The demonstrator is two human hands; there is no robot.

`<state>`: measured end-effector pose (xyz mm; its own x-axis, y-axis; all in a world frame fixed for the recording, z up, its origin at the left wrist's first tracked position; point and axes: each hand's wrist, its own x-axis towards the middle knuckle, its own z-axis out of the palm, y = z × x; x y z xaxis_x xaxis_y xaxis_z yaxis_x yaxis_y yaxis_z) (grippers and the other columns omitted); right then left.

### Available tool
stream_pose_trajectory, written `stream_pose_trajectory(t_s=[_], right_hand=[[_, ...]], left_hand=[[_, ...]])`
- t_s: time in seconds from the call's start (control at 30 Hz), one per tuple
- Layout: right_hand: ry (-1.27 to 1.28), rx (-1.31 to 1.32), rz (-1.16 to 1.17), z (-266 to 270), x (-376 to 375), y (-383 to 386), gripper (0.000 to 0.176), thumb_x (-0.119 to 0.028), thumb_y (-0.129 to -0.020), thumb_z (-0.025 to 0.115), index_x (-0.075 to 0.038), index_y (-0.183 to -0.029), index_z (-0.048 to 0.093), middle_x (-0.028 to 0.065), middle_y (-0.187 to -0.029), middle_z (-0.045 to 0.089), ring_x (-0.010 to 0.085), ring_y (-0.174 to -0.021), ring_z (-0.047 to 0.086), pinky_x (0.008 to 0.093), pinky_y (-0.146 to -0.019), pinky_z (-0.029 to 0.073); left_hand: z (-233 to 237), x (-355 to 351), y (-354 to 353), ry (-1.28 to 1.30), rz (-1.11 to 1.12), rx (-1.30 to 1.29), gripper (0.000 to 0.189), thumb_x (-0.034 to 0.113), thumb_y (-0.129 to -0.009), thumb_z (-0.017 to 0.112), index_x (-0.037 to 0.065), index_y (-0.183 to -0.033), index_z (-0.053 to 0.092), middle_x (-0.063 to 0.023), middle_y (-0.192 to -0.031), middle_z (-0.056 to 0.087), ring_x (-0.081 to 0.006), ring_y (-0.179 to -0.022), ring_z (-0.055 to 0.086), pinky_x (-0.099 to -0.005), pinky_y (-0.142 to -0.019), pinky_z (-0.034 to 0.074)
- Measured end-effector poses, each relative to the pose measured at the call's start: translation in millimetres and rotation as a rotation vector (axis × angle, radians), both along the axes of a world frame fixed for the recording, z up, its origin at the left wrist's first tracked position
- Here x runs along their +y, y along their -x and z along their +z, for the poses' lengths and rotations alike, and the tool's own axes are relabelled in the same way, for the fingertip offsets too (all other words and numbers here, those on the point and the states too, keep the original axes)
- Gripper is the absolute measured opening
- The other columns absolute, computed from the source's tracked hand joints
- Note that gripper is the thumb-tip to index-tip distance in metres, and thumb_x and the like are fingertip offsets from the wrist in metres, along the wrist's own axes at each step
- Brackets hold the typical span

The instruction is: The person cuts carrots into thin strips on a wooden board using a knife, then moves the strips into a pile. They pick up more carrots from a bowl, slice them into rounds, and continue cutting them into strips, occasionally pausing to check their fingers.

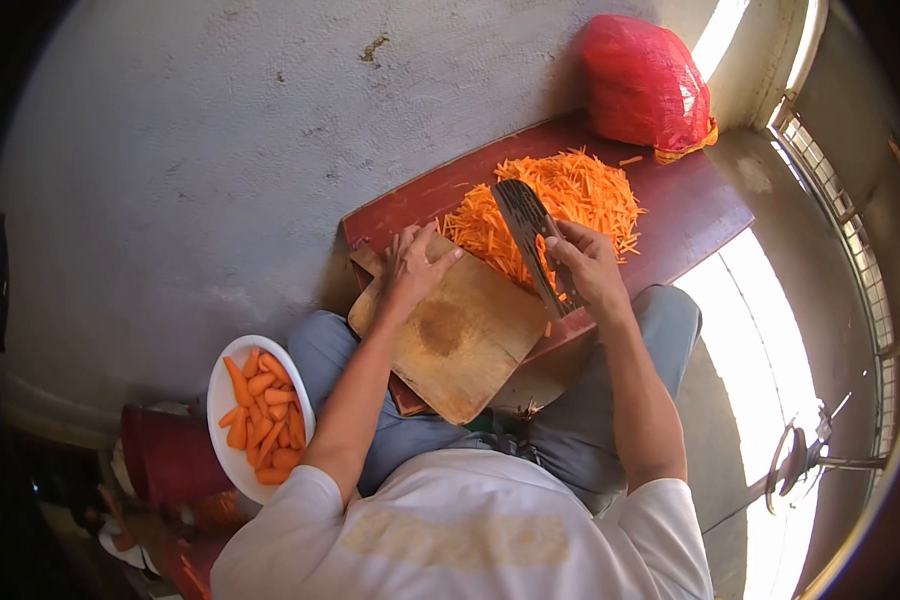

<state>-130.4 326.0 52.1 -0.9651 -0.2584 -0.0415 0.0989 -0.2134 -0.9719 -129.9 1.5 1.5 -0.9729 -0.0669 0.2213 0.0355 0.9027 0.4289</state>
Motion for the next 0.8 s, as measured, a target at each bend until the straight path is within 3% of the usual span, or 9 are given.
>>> stream_pose_trajectory(t_s=[0.2,0.3,0.47,0.53,0.63,0.7,0.8], right_hand=[[-0.065,-0.022,0.007,-11,4,3,0.042,-0.020,-0.106,0.073,0.001,-0.142,0.070,-0.0022,-0.084,0.067,0.0043,-0.057,0.055,0.0226,-0.051,0.042],[-0.034,0.028,0.097,-3,4,-4,0.054,-0.023,-0.105,0.074,0.006,-0.149,0.064,0.0003,-0.081,0.064,0.0065,-0.050,0.056,0.0218,-0.044,0.043],[-0.030,0.013,0.337,-6,-9,-16,0.053,-0.026,-0.105,0.074,0.009,-0.143,0.064,0.0042,-0.076,0.065,0.0078,-0.045,0.054,0.0220,-0.042,0.041],[-0.133,-0.005,0.398,-2,-23,-23,0.051,-0.026,-0.105,0.074,0.010,-0.140,0.065,0.0053,-0.075,0.066,0.0087,-0.045,0.055,0.0220,-0.042,0.042],[-0.029,-0.039,0.512,0,-33,-24,0.049,-0.025,-0.106,0.073,0.011,-0.137,0.065,0.0058,-0.075,0.066,0.0096,-0.044,0.053,0.0234,-0.041,0.040],[-0.090,-0.022,0.447,-2,-34,-27,0.047,-0.025,-0.106,0.071,0.012,-0.136,0.065,0.0050,-0.073,0.065,0.0094,-0.043,0.050,0.0255,-0.041,0.038],[-0.140,-0.016,0.483,-10,-32,-22,0.048,-0.026,-0.106,0.071,0.011,-0.136,0.065,0.0045,-0.072,0.064,0.0094,-0.043,0.052,0.0242,-0.042,0.040]], left_hand=[[-9,1,-2,-0.061,0.009,0.099,0.075,0.052,-0.093,0.085,0.006,-0.149,0.067,-0.0202,-0.152,0.057,-0.0412,-0.146,0.052,-0.0635,-0.122,0.036],[-21,-10,-15,-0.100,-0.020,0.183,0.069,0.042,-0.092,0.087,0.006,-0.148,0.067,-0.0199,-0.152,0.057,-0.0397,-0.147,0.050,-0.0608,-0.120,0.035],[-2,-30,-47,0.023,-0.084,0.009,0.068,0.039,-0.093,0.086,0.006,-0.149,0.067,-0.0212,-0.153,0.055,-0.0407,-0.146,0.049,-0.0598,-0.120,0.035],[6,-37,-59,0.017,-0.044,-0.007,0.071,0.040,-0.093,0.086,0.006,-0.151,0.065,-0.0221,-0.153,0.055,-0.0416,-0.146,0.048,-0.0600,-0.120,0.034],[10,-46,-62,-0.099,-0.037,-0.033,0.079,0.044,-0.091,0.087,0.006,-0.155,0.062,-0.0232,-0.153,0.054,-0.0408,-0.145,0.047,-0.0584,-0.119,0.038],[5,-50,-55,-0.191,-0.054,-0.017,0.081,0.046,-0.090,0.087,0.006,-0.156,0.062,-0.0227,-0.153,0.054,-0.0399,-0.144,0.048,-0.0573,-0.118,0.040],[-2,-52,-53,-0.112,-0.081,-0.031,0.083,0.049,-0.090,0.087,0.005,-0.156,0.061,-0.0211,-0.148,0.055,-0.0385,-0.142,0.049,-0.0557,-0.116,0.043]])
